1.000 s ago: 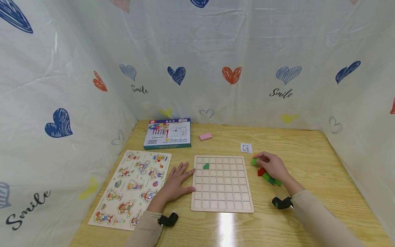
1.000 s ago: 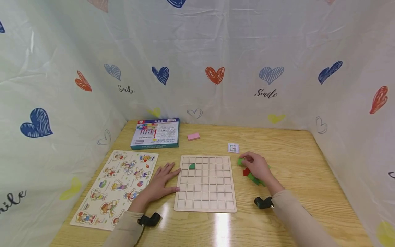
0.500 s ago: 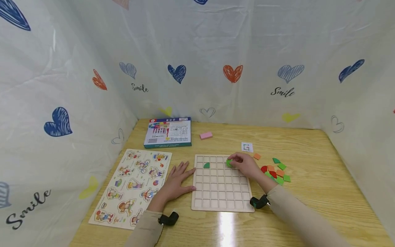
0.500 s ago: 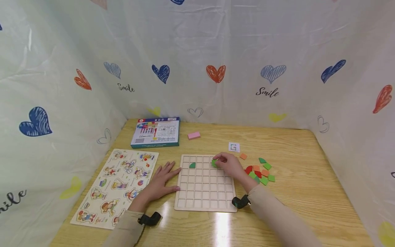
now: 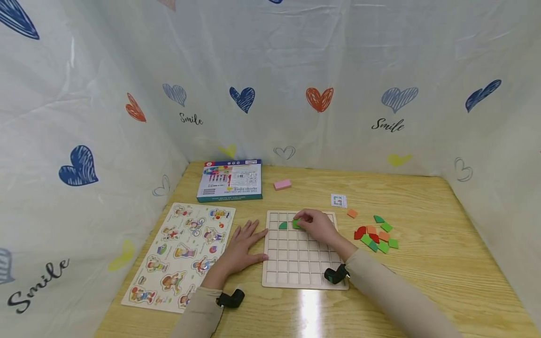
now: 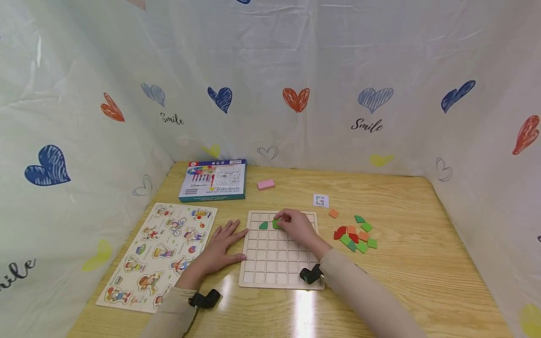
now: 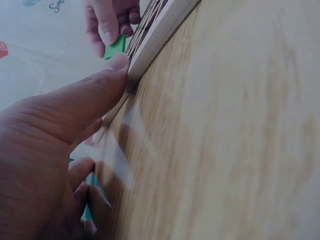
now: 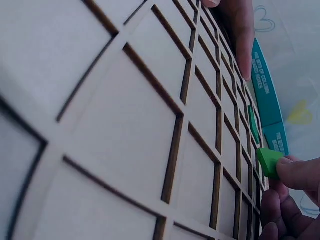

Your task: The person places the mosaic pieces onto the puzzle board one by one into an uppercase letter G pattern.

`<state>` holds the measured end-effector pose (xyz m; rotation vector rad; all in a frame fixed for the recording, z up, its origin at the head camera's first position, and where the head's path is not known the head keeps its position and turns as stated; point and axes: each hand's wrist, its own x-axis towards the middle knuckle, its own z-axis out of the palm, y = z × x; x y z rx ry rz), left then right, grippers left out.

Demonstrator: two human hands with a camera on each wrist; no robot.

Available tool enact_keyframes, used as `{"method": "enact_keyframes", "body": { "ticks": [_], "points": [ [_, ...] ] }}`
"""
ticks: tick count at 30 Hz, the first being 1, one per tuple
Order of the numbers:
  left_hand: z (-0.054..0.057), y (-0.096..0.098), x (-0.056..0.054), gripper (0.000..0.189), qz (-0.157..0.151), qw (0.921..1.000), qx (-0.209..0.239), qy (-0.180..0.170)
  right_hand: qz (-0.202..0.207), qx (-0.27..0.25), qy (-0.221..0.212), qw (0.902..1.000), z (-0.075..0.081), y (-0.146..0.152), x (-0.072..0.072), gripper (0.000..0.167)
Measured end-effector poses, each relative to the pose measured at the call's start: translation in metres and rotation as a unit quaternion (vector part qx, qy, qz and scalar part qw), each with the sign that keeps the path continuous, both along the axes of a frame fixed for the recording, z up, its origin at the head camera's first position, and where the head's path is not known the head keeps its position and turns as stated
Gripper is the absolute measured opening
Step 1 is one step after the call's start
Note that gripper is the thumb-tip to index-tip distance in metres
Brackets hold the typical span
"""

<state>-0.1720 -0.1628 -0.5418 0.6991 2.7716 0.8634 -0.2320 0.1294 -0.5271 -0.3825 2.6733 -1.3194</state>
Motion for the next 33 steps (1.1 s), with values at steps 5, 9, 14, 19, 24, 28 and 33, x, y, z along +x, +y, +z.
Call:
{"method": "enact_keyframes", "body": {
  "ticks": [5,9,14,19,24,28,33],
  "points": [
    [0.001,-0.001,0.000,0.076,0.000,1.0000,0.000,-0.002,0.004,0.008,0.002,1.0000,0.000,-0.007,-0.001,0.011],
    [0.001,0.000,0.000,0.075,0.001,1.0000,0.000,-0.003,0.005,0.019,0.006,0.9998,0.002,-0.012,0.001,0.011],
    [-0.002,0.000,-0.001,0.075,0.001,1.0000,0.001,-0.003,0.008,0.033,0.001,0.9994,0.002,-0.015,0.002,0.011],
    [-0.002,-0.001,0.000,0.075,0.002,1.0000,0.002,-0.001,0.017,0.066,0.012,0.9976,0.001,-0.016,0.002,0.017],
    [-0.001,0.000,0.000,0.075,0.001,1.0000,0.002,0.001,0.024,0.086,0.023,0.9957,0.002,-0.016,0.004,0.019],
    [-0.001,0.000,0.000,0.074,0.002,1.0000,0.002,0.001,0.026,0.092,0.024,0.9951,0.002,-0.016,0.004,0.019],
    [-0.004,-0.001,-0.001,0.074,0.002,1.0000,0.002,0.003,0.032,0.094,0.029,0.9947,0.001,-0.016,0.004,0.023]
  ]
}}
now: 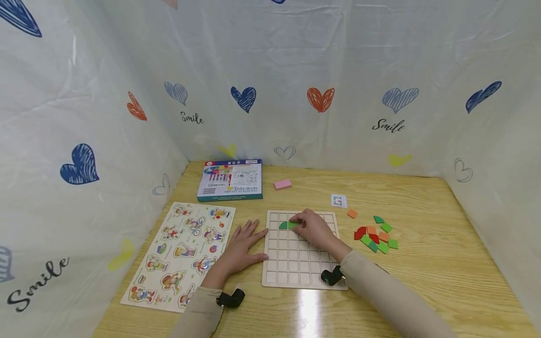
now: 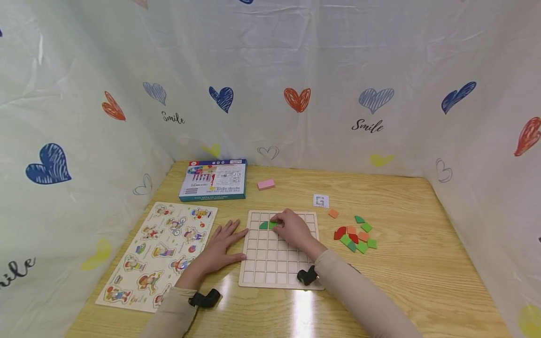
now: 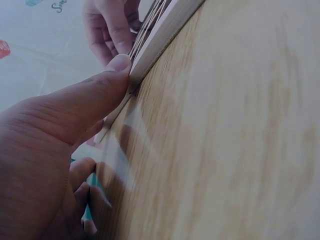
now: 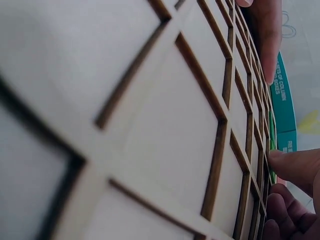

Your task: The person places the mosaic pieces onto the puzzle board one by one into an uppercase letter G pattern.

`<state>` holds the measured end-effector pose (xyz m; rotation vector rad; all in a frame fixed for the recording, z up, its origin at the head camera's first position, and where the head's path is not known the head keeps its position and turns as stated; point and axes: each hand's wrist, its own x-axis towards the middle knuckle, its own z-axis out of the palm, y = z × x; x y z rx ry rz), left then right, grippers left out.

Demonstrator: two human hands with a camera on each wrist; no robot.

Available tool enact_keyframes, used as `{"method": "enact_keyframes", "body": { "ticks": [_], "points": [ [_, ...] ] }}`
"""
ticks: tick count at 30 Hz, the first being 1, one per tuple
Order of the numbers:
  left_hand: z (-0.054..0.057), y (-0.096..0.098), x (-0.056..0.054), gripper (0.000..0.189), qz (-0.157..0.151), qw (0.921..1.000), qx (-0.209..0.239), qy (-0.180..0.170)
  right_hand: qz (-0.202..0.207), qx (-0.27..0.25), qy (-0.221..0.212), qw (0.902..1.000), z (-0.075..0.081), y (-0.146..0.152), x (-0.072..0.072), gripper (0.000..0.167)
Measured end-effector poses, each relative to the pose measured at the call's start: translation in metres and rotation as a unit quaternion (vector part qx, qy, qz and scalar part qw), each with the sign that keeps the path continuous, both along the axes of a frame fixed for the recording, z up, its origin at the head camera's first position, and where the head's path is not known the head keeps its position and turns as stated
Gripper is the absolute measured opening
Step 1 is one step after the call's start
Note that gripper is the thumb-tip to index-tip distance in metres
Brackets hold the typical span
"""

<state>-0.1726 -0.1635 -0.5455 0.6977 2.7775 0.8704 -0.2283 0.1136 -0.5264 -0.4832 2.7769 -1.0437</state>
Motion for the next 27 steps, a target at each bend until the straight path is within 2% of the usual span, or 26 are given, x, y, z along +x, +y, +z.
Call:
{"method": "enact_keyframes", "body": {
  "ticks": [6,11,16,20,27],
  "points": [
    [0.000,0.001,0.000,0.075,0.001,1.0000,-0.002,-0.001,0.016,-0.023,0.000,0.9996,0.001,0.005,0.002,0.029],
    [0.001,0.001,0.001,0.075,0.002,1.0000,-0.002,-0.002,0.022,-0.041,-0.006,0.9989,0.002,0.013,0.006,0.028],
    [0.004,0.001,0.002,0.074,0.002,1.0000,0.003,-0.004,0.025,-0.061,0.006,0.9978,0.005,0.024,0.011,0.027],
    [0.006,0.001,0.002,0.074,0.000,1.0000,0.002,-0.006,0.011,-0.065,0.022,0.9976,0.004,0.038,0.014,0.025],
    [0.006,0.001,0.002,0.075,0.000,1.0000,-0.002,-0.009,-0.026,-0.055,0.023,0.9979,0.007,0.068,0.018,0.025]
  ]
}}
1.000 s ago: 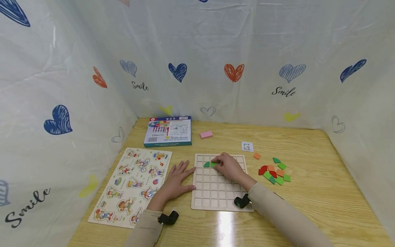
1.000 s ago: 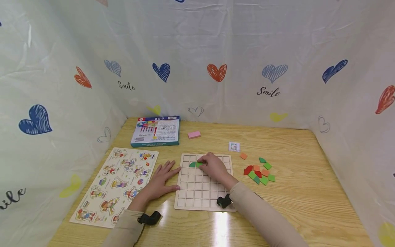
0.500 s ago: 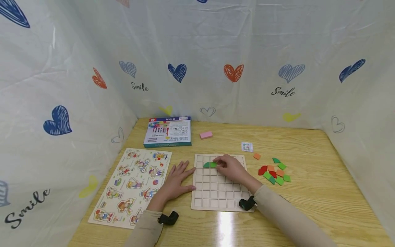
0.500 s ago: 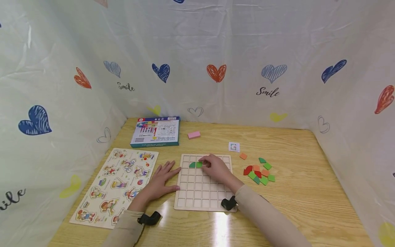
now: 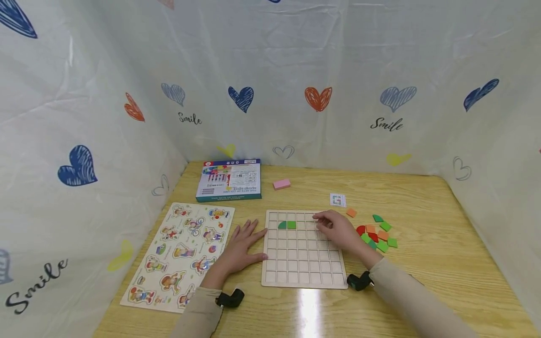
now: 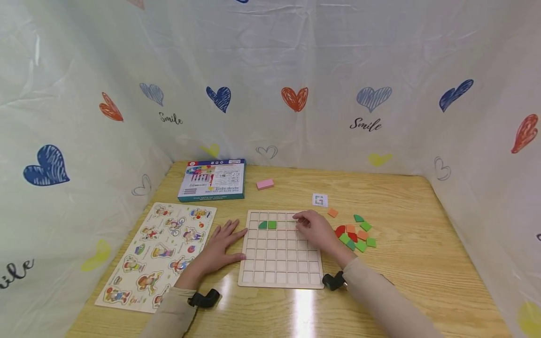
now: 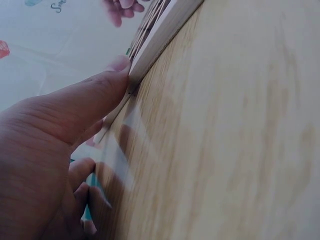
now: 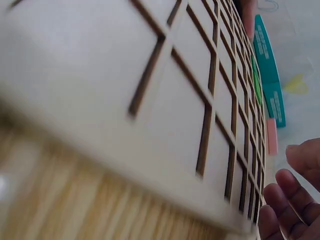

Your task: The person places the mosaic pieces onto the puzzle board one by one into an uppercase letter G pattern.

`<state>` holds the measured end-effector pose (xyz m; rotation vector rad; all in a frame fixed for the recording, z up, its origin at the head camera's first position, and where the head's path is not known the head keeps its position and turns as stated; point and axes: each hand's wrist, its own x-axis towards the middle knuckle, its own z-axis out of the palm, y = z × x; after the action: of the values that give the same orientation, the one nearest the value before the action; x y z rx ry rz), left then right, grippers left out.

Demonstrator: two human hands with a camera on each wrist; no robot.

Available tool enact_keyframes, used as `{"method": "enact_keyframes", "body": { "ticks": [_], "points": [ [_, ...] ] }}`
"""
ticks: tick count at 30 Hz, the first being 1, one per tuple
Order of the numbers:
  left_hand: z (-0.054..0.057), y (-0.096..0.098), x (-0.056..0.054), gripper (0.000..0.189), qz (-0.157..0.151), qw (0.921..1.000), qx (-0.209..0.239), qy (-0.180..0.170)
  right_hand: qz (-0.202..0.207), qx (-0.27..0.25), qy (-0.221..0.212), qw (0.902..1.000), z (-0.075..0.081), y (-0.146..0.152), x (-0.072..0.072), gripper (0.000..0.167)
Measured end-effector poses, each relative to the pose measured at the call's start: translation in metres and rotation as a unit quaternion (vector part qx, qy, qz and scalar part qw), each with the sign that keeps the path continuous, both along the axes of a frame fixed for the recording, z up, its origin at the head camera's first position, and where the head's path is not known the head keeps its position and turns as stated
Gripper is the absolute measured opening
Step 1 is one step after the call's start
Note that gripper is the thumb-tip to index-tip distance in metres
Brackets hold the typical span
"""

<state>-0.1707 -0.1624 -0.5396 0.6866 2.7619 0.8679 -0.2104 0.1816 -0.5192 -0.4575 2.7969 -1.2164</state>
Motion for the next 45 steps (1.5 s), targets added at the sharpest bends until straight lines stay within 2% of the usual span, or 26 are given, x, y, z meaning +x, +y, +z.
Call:
{"method": "enact_keyframes", "body": {
  "ticks": [7,15,19,25,30,45],
  "points": [
    [-0.001,-0.002,-0.001,0.076,-0.003,1.0000,-0.007,0.006,-0.037,0.017,0.013,0.9991,0.004,0.035,-0.005,0.025],
    [-0.003,-0.002,-0.001,0.075,-0.001,1.0000,-0.004,0.008,-0.076,0.036,0.040,0.9957,0.000,0.072,-0.016,0.029],
    [-0.003,-0.002,0.000,0.075,-0.001,1.0000,-0.007,0.007,-0.094,0.065,0.052,0.9921,-0.004,0.082,-0.020,0.032],
    [-0.005,-0.001,0.000,0.074,0.000,0.9999,-0.002,0.010,-0.097,0.105,0.044,0.9887,-0.006,0.086,-0.024,0.033],
    [-0.005,0.000,-0.001,0.074,-0.001,0.9999,-0.003,0.010,-0.097,0.119,0.051,0.9868,-0.006,0.085,-0.026,0.031],
    [-0.003,0.000,-0.001,0.075,-0.001,0.9999,-0.007,0.008,-0.097,0.091,0.023,0.9909,-0.007,0.085,-0.027,0.026]
  ]
}}
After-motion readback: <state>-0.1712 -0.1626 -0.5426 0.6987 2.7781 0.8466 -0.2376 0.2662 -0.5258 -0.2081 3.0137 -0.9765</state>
